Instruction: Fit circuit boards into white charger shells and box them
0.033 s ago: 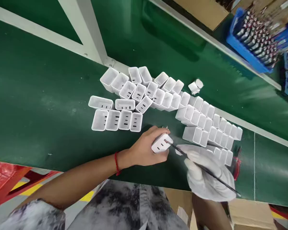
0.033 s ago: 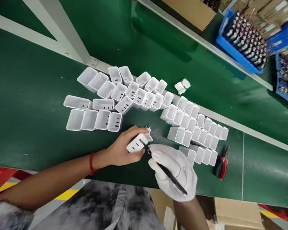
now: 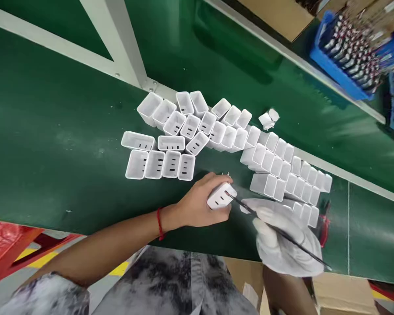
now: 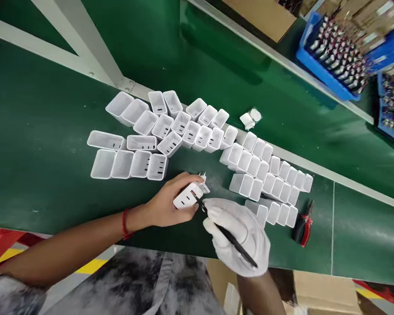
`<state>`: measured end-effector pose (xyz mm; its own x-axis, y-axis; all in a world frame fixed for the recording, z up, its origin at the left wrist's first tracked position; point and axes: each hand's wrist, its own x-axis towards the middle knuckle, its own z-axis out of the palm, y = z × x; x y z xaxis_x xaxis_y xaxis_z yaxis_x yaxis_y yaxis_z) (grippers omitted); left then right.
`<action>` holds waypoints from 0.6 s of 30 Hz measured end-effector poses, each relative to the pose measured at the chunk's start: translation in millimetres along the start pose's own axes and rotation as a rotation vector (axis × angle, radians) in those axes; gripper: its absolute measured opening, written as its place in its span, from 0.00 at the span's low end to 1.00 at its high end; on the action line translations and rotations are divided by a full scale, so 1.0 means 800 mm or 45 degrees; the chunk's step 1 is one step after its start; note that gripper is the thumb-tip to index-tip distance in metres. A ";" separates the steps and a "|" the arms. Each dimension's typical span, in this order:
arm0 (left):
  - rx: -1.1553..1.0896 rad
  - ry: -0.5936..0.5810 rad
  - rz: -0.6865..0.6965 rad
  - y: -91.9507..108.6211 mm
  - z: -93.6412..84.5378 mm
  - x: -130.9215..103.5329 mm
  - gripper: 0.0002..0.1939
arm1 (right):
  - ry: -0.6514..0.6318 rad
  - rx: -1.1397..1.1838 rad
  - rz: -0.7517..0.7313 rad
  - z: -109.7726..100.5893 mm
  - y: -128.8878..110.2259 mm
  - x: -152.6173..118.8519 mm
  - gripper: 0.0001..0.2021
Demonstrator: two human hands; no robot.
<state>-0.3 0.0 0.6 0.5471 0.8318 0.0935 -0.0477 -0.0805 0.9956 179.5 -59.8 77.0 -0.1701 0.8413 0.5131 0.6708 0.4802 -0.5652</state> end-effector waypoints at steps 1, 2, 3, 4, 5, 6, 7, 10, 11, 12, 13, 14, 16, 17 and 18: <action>0.004 -0.001 -0.010 0.001 0.000 0.000 0.27 | -0.024 -0.012 0.004 -0.001 0.000 0.000 0.21; 0.006 -0.001 -0.019 0.002 -0.001 0.000 0.27 | -0.039 -0.026 0.006 -0.001 0.000 0.000 0.21; 0.006 0.000 -0.026 0.003 -0.001 0.000 0.27 | -0.047 -0.041 0.006 -0.001 0.000 -0.001 0.21; 0.002 0.002 -0.030 0.003 -0.002 0.001 0.26 | -0.048 -0.067 0.000 -0.001 0.000 -0.001 0.21; -0.002 0.004 -0.033 0.004 -0.002 0.001 0.26 | -0.041 -0.087 -0.006 -0.001 0.000 -0.002 0.22; -0.005 0.006 -0.035 0.005 -0.003 0.002 0.26 | -0.020 -0.099 -0.009 -0.001 -0.001 -0.003 0.22; -0.006 0.006 -0.036 0.005 -0.003 0.002 0.26 | 0.005 -0.099 -0.006 -0.002 -0.002 -0.003 0.22; -0.007 0.001 -0.045 0.004 -0.003 0.002 0.26 | 0.002 -0.012 0.053 -0.007 -0.006 -0.006 0.21; -0.009 -0.002 -0.050 0.004 -0.003 0.002 0.26 | -0.025 0.039 0.092 -0.009 -0.006 -0.007 0.20; -0.009 -0.003 -0.054 0.003 -0.003 0.001 0.26 | -0.051 0.074 0.119 -0.011 -0.007 -0.007 0.20; -0.006 -0.002 -0.056 0.003 -0.003 0.001 0.26 | -0.060 0.081 0.129 -0.011 -0.006 -0.007 0.20; -0.002 -0.002 -0.058 0.003 -0.003 0.002 0.26 | -0.053 0.059 0.113 -0.010 -0.005 -0.007 0.20; 0.007 -0.001 -0.051 0.003 -0.003 0.002 0.26 | -0.038 -0.024 0.035 -0.006 -0.002 -0.007 0.20; 0.009 0.001 -0.046 0.004 -0.003 0.003 0.26 | -0.029 -0.050 0.000 -0.003 0.000 -0.008 0.21; 0.009 0.002 -0.042 0.004 -0.003 0.003 0.26 | -0.017 -0.061 -0.014 0.000 0.001 -0.008 0.21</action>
<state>-1.4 3.1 4.3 0.5468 0.8351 0.0606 -0.0234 -0.0571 0.9981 180.9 -65.0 73.1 -0.1870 0.8394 0.5103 0.7024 0.4774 -0.5280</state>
